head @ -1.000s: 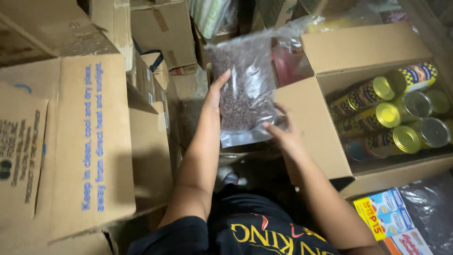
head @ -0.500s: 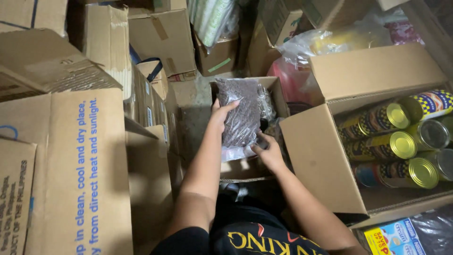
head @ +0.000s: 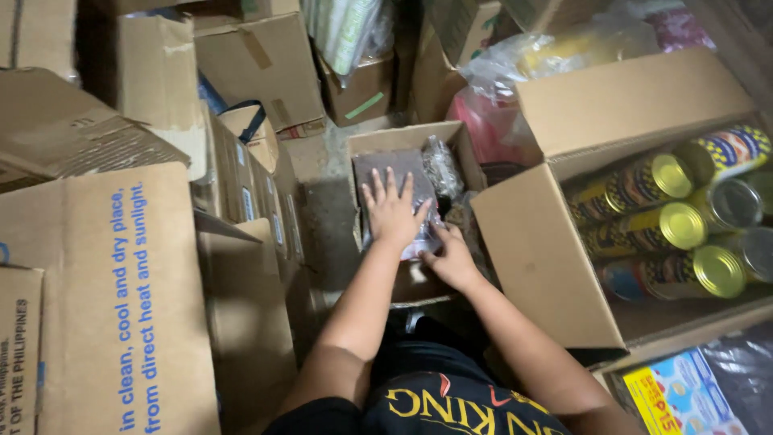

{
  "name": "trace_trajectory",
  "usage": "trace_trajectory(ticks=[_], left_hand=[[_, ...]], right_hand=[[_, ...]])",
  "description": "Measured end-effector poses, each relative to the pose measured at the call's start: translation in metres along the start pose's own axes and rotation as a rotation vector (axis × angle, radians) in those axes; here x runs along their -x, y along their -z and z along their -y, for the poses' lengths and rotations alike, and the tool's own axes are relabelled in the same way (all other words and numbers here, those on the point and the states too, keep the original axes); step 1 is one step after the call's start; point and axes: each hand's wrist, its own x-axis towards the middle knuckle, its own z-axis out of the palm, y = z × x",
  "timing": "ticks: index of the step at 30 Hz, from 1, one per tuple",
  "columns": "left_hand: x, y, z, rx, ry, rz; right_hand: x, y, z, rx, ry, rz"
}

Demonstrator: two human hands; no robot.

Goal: Organize various canned goods and pantry items into boxes in a storage area.

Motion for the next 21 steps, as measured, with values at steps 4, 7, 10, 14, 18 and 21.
trace_trajectory(ticks=[4, 7, 10, 14, 18, 21], left_hand=[[-0.003, -0.023, 0.012, -0.064, -0.002, 0.059], [-0.016, -0.021, 0.004, 0.098, 0.020, -0.046], [-0.028, -0.008, -0.018, 0.280, 0.028, -0.199], [-0.020, 0.009, -0.027, 0.298, 0.043, -0.175], [0.032, 0.041, -0.036, 0.078, 0.078, 0.212], [0.064, 0.052, -0.032, -0.047, 0.061, 0.307]], right_hand=[[0.016, 0.018, 0.042, 0.009, -0.016, 0.022], [0.041, 0.060, 0.099, -0.010, 0.106, -0.062], [0.074, 0.113, 0.141, -0.109, 0.208, -0.070], [0.117, 0.159, 0.158, -0.157, 0.335, -0.076], [0.144, 0.181, 0.147, -0.216, 0.341, -0.073], [0.151, 0.179, 0.136, -0.221, 0.280, -0.050]])
